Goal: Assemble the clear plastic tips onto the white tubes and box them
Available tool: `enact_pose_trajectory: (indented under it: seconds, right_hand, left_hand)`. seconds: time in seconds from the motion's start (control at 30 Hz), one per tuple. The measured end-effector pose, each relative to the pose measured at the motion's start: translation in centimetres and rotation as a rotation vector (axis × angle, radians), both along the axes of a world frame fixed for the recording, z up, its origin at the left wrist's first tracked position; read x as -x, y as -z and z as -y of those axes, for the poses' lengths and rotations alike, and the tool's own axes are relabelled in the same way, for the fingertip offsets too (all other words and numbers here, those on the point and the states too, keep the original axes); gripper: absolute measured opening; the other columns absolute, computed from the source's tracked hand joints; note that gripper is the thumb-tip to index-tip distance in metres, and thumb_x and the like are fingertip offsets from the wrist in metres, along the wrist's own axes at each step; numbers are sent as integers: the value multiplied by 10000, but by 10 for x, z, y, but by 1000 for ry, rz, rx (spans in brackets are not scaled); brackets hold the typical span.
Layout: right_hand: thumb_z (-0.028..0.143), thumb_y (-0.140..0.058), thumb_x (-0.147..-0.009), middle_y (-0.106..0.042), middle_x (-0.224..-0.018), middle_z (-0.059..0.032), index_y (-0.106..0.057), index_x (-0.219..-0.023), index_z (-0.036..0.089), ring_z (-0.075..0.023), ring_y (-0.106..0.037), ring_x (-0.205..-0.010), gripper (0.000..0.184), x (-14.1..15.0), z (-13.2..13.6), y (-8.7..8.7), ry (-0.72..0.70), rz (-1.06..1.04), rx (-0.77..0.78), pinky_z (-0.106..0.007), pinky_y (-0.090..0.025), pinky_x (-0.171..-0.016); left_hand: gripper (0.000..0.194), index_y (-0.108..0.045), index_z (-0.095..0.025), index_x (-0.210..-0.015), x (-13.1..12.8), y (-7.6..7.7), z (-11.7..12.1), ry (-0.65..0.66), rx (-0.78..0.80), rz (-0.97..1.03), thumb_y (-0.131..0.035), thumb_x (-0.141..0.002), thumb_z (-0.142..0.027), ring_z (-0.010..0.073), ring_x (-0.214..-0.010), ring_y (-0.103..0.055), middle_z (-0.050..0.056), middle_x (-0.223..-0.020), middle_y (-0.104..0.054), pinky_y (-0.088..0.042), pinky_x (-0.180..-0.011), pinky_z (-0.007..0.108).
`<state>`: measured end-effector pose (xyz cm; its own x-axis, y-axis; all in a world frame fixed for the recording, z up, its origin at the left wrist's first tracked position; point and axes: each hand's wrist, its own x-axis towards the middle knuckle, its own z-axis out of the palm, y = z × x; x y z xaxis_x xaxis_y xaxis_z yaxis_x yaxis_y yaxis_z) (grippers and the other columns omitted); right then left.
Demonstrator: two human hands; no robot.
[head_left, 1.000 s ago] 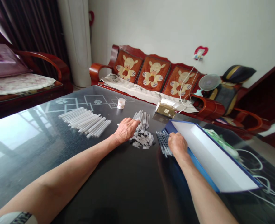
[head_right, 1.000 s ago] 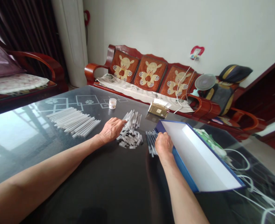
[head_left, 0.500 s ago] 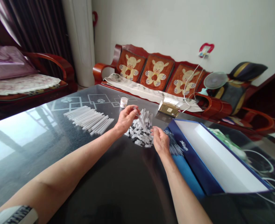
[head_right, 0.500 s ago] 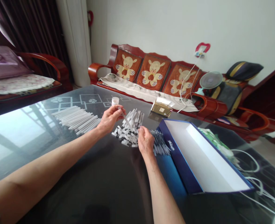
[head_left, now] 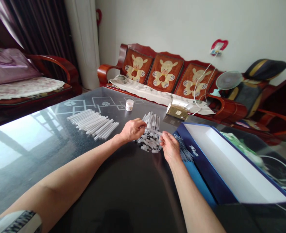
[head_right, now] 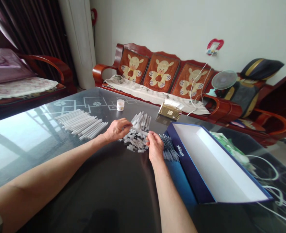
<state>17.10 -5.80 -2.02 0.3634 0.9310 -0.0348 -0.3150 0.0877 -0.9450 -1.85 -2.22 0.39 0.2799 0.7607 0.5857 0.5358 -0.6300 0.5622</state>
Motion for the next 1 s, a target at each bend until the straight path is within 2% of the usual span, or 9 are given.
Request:
enact_pose_trajectory:
  seconds: [0.1, 0.17, 0.23, 0.53, 0.67, 0.73, 0.87, 0.93, 1.0]
  right_hand:
    - [344, -812, -519, -623, -655, 47, -660, -834, 169, -72, -554, -588, 392, 3, 1, -1, -37, 19, -57, -143, -401, -450]
    - [344, -817, -521, -624, -655, 53, -653, -838, 172, -71, -559, -593, 396, 8, 2, -3, -57, -16, -66, -145, -412, -464]
    - [360, -819, -525, -622, -639, 60, -638, -827, 179, -74, -569, -591, 395, 14, 4, -6, -53, -88, -55, -153, -430, -481]
    - [311, -816, -529, -650, -626, 48, -631, -737, 175, -78, -589, -564, 310, 34, 14, -14, 14, -186, 39, -161, -424, -466]
    - [300, -813, -524, -661, -634, 41, -646, -747, 167, -83, -589, -559, 309, 33, 10, -12, 21, -151, 8, -189, -457, -511]
    - [311, -806, -535, -678, -669, 26, -652, -776, 166, -89, -597, -578, 321, 24, 6, -13, 32, -126, -43, -205, -477, -547]
    - [352, -754, -590, -694, -764, 5, -639, -848, 185, -97, -622, -663, 327, -11, -2, -15, 214, -121, -175, -226, -500, -633]
    - [386, -693, -662, -694, -812, -12, -640, -940, 184, -113, -630, -707, 347, -27, -4, -12, 278, 58, -187, -253, -502, -674]
    - [400, -609, -741, -695, -830, -33, -647, -1005, 179, -150, -630, -753, 346, -33, -4, -6, 284, 426, -180, -291, -493, -710]
  left_hand:
    - [268, -649, -159, -866, -5, -6, 14, 45, -182, -470, -448, -886, -336, 175, -768, -594, 65, -791, -627, -458, -729, 282]
    - [304, -630, -159, -887, -13, -9, 23, 23, -150, -599, -393, -928, -345, 165, -729, -596, 63, -787, -618, -458, -677, 263]
    - [304, -610, -160, -928, -21, -8, 29, -31, -103, -618, -366, -946, -340, 151, -710, -596, 62, -818, -616, -448, -626, 234]
    - [317, -599, -148, -915, -35, 9, 34, -155, -156, -584, -348, -956, -337, 160, -682, -606, 89, -870, -600, -436, -563, 236]
    - [314, -621, -147, -914, -36, 7, 35, -92, -99, -489, -380, -942, -347, 146, -645, -603, 79, -859, -634, -423, -552, 223]
    - [324, -635, -141, -836, -35, 4, 32, -35, 2, -372, -411, -924, -358, 135, -639, -601, 62, -786, -649, -427, -571, 208]
    - [392, -607, -149, -616, -23, 1, 19, 133, 455, -119, -436, -886, -375, 94, -475, -551, -9, -482, -567, -432, -547, 177]
    - [378, -614, -151, -624, -15, 1, 10, 126, 520, 5, -443, -870, -382, 83, -431, -533, -26, -466, -559, -429, -528, 173]
    - [345, -644, -152, -692, -10, 2, 4, 32, 445, 93, -449, -860, -383, 79, -431, -534, -25, -522, -593, -423, -519, 175]
